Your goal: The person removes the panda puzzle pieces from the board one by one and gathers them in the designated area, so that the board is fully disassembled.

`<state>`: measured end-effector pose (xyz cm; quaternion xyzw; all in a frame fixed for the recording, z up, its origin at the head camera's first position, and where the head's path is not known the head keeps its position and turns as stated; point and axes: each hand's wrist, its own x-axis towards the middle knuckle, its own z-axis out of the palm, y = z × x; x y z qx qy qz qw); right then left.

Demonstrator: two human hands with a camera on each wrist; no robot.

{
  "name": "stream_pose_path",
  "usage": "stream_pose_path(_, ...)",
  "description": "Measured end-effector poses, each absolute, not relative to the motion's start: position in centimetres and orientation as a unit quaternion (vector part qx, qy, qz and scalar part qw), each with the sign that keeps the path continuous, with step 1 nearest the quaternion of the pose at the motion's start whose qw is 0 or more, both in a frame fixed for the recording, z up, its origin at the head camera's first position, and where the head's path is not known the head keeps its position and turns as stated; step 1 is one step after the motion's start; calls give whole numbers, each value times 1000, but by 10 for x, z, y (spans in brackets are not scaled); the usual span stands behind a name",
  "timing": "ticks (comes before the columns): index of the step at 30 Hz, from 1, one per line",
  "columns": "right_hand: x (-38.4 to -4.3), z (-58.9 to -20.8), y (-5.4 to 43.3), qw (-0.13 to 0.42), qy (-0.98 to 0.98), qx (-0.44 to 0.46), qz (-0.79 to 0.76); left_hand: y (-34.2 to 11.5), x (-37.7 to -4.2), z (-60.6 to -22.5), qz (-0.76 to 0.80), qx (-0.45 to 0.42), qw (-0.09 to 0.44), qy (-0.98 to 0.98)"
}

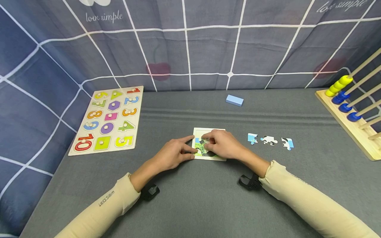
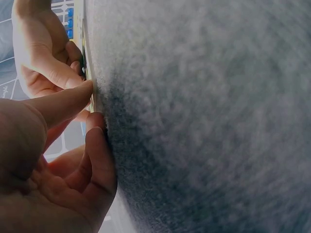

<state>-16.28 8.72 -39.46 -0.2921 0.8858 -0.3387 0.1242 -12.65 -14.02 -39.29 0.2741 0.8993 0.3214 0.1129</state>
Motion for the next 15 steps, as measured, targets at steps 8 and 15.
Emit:
stream_pose_path(8,-162,-392,83,125,897,-281,-317,-140,-126,-394,320,277,111,899)
stream_pose_path(15,-162,-392,83,132,897,-270,-324,-140,-126,-393,323,278,111,898)
